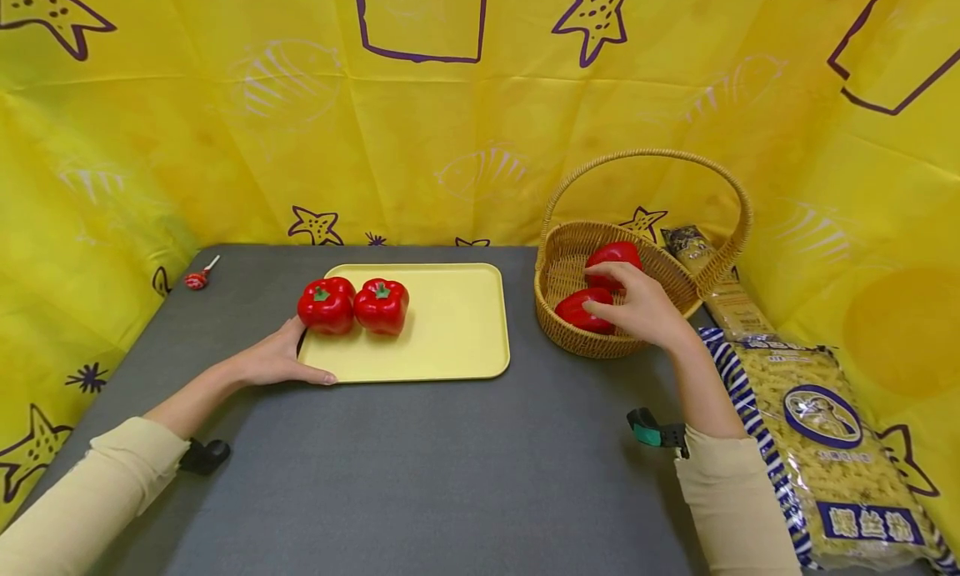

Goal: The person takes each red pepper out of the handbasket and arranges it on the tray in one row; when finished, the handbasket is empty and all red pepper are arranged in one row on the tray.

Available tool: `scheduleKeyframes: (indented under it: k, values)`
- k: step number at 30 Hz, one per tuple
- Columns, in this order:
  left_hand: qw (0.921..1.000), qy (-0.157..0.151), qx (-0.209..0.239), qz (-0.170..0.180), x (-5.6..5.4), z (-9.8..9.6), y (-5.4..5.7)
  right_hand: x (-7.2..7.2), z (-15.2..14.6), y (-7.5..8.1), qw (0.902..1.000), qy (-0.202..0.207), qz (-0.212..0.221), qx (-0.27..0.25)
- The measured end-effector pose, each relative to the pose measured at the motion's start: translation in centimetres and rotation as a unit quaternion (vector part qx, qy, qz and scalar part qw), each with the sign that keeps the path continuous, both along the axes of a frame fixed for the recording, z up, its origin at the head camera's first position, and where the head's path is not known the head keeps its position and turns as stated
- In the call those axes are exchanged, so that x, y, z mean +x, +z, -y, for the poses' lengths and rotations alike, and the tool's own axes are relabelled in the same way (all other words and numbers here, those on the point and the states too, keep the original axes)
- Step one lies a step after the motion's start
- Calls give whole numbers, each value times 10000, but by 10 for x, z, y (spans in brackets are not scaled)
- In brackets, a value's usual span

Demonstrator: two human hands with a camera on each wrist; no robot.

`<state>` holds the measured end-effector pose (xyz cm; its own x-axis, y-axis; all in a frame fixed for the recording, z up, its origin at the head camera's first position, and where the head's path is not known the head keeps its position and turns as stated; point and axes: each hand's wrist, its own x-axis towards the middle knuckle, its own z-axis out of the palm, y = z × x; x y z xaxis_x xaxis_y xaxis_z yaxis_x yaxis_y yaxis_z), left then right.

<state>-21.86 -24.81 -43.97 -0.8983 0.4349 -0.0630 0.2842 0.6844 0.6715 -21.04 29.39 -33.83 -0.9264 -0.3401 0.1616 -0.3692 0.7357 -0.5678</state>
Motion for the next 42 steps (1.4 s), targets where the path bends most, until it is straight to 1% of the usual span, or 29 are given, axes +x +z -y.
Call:
scheduleKeyframes:
  k: [7,12,17,25,29,35,42]
  values:
    - [10000,21,-34,42,1,-1,1,-9,-17,-6,9965,-9,782,278]
    - [10000,42,10,69,2,-1,2,-15,-24,-10,9911,150,1284,319]
    - [10000,34,26,49,2,-1,3,-20,-27,-16,9856,288,1600,468]
    - [9999,-15,96,-42,0,1,2,-25,-27,-17,9803,452,1843,542]
    - [9999,-10,96,-55,0,1,2,-28,-28,-19,9790,498,1898,558]
    - [10000,42,44,26,0,0,3,-31,-30,-23,9800,494,1831,606]
    - [9999,72,-9,109,0,0,3,-29,-29,-27,9828,328,1708,615]
